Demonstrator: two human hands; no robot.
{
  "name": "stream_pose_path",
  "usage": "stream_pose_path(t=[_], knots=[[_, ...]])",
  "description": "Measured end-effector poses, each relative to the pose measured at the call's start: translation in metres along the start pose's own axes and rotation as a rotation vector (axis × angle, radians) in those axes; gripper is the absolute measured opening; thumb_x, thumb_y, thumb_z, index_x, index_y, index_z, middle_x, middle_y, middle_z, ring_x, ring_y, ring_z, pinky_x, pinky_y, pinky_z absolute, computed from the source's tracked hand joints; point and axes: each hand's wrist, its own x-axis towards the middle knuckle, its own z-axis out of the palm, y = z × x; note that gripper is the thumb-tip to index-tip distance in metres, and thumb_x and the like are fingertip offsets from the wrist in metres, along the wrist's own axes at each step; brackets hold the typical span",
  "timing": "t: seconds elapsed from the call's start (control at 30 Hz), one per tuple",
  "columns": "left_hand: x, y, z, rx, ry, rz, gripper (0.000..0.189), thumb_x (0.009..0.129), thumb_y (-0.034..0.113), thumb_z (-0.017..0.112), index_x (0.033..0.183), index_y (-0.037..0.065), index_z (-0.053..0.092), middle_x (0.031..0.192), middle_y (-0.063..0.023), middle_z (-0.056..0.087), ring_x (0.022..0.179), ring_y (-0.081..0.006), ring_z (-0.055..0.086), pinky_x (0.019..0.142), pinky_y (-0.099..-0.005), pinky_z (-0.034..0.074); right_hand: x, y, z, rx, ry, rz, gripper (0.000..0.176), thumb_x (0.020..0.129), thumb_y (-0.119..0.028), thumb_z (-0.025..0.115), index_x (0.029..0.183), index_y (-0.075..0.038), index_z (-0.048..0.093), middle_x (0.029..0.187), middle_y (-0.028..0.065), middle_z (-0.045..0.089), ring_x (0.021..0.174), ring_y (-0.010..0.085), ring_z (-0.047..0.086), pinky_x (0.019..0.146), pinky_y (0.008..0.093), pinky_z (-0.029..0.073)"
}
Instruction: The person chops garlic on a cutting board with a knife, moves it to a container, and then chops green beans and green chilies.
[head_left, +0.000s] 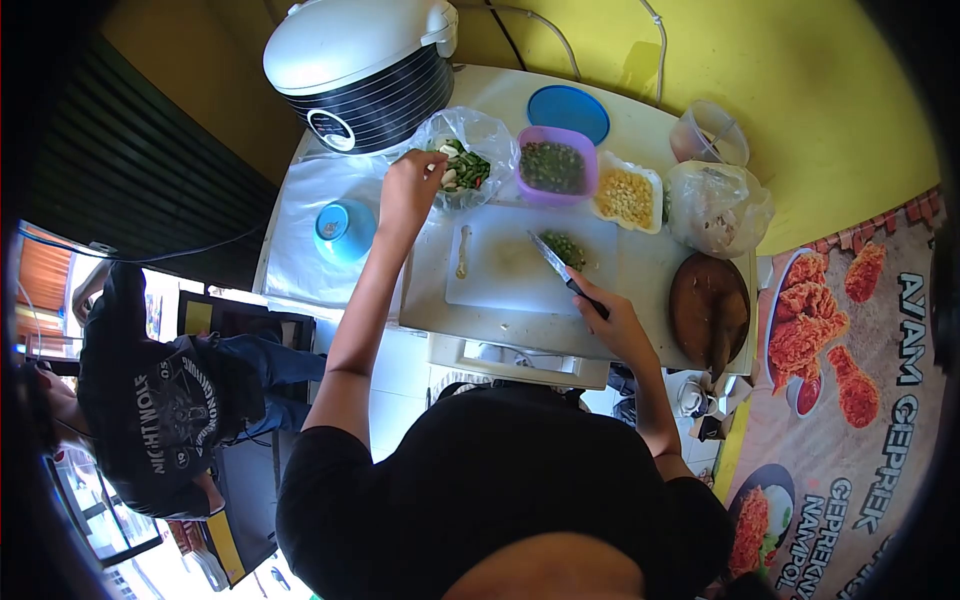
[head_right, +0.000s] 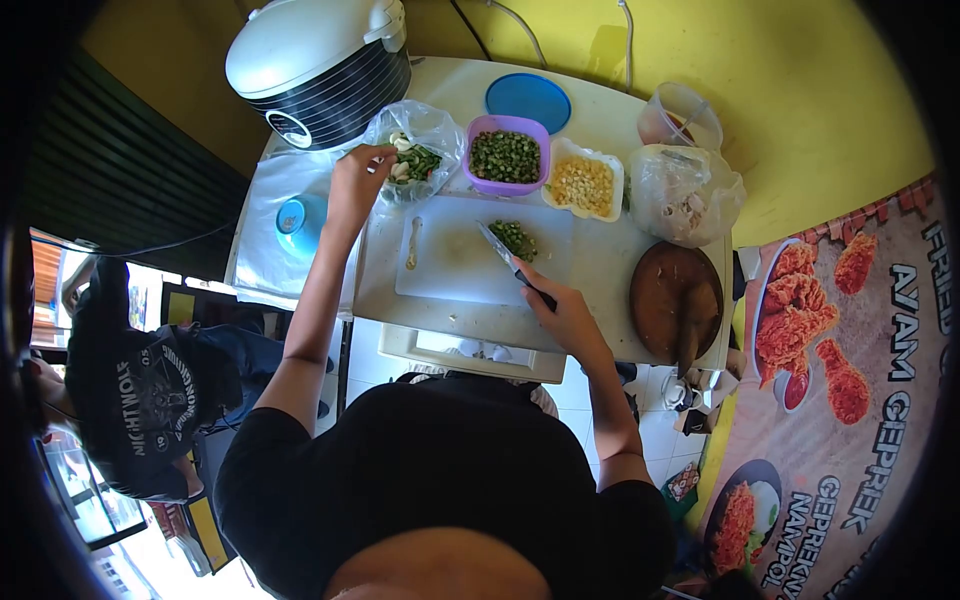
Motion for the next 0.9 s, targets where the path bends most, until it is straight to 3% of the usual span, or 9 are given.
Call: stream_pose_path(t=[0.07,0.2,0.33,0.4,0.5,0.67,0.73,0.8,0.9], knots=[[0.005,0.001,0.004,0.337,0.018,-0.087,0.017,0.084,0.020,0.064,0.097,0.012,0.073,0.088,-0.0119,0.069,0.076,-0.0271,0.067,0.068,-0.0364,0.052,0.001,-0.002,-0.002,0.005,-0.002,0.005,0.049,0.094,-0.013,0.054,0.140,-0.025,0.044,0.063,-0.0034,0.040,0.057,0.0063,0.039,0.056,0.0223,0.039],[0.013,-0.006,0.018,0.438,-0.078,-0.148,0.018,0.084,0.025,0.063,0.096,0.017,0.073,0.086,-0.0111,0.070,0.076,-0.0283,0.067,0.069,-0.0384,0.053,0.002,-0.010,-0.003,0.019,-0.011,0.058,0.049,0.093,-0.013,0.054,0.138,-0.028,0.046,0.066,0.0043,0.039,0.061,0.0104,0.037,0.060,0.0243,0.040],[0.017,-0.008,0.021,0.528,-0.172,-0.073,0.015,0.083,0.026,0.064,0.093,0.020,0.074,0.088,-0.0072,0.068,0.077,-0.0268,0.066,0.068,-0.0387,0.052,0.001,-0.009,0.000,0.008,-0.025,0.048,0.049,0.093,-0.013,0.055,0.138,-0.028,0.046,0.066,0.0050,0.040,0.062,0.0103,0.037,0.061,0.0244,0.040],[0.015,-0.012,0.022,0.536,-0.171,-0.025,0.014,0.083,0.025,0.065,0.092,0.021,0.074,0.088,-0.0054,0.068,0.078,-0.0261,0.066,0.067,-0.0388,0.052,0.002,-0.005,0.002,-0.011,-0.033,-0.045,0.049,0.094,-0.012,0.055,0.140,-0.027,0.045,0.063,-0.0038,0.039,0.057,0.0066,0.037,0.056,0.0224,0.038],[0.013,-0.014,0.021,0.533,-0.138,0.073,0.012,0.082,0.025,0.066,0.091,0.021,0.074,0.088,-0.0034,0.065,0.081,-0.0247,0.065,0.067,-0.0387,0.052,0.001,-0.010,0.001,-0.001,-0.050,0.001,0.049,0.094,-0.012,0.055,0.140,-0.027,0.045,0.063,-0.0038,0.039,0.057,0.0069,0.037,0.056,0.0223,0.038],[0.004,-0.006,0.008,0.194,0.118,0.156,0.012,0.082,0.022,0.068,0.088,0.013,0.073,0.092,-0.0042,0.068,0.079,-0.0216,0.064,0.070,-0.0332,0.052,-0.001,-0.009,0.003,-0.028,-0.014,-0.035,0.050,0.094,-0.011,0.055,0.139,-0.027,0.046,0.063,-0.0033,0.039,0.057,0.0075,0.037,0.056,0.0225,0.038],[-0.008,0.013,-0.002,0.096,0.088,0.106,0.012,0.082,0.019,0.068,0.090,0.011,0.073,0.093,-0.0061,0.069,0.076,-0.0213,0.064,0.068,-0.0332,0.051,-0.002,-0.010,0.003,-0.034,-0.001,-0.031,0.050,0.094,-0.010,0.055,0.139,-0.028,0.046,0.063,-0.0030,0.039,0.057,0.0077,0.037,0.056,0.0226,0.039],[-0.028,0.031,-0.005,-0.004,0.054,0.053,0.013,0.082,0.016,0.068,0.092,0.010,0.073,0.093,-0.0080,0.069,0.073,-0.0210,0.064,0.067,-0.0333,0.051,-0.004,-0.011,0.003,-0.052,-0.003,-0.013,0.050,0.092,-0.013,0.056,0.139,-0.027,0.045,0.066,0.0097,0.041,0.060,0.0135,0.038,0.062,0.0254,0.042],[-0.068,0.054,0.005,-0.201,-0.180,0.014,0.018,0.080,0.010,0.070,0.098,0.008,0.073,0.092,-0.0093,0.070,0.067,-0.0180,0.061,0.063,-0.0303,0.050,-0.007,-0.011,0.007,-0.032,0.001,0.015,0.050,0.092,-0.012,0.056,0.139,-0.027,0.044,0.066,0.0093,0.039,0.060,0.0132,0.037,0.061,0.0252,0.042]])
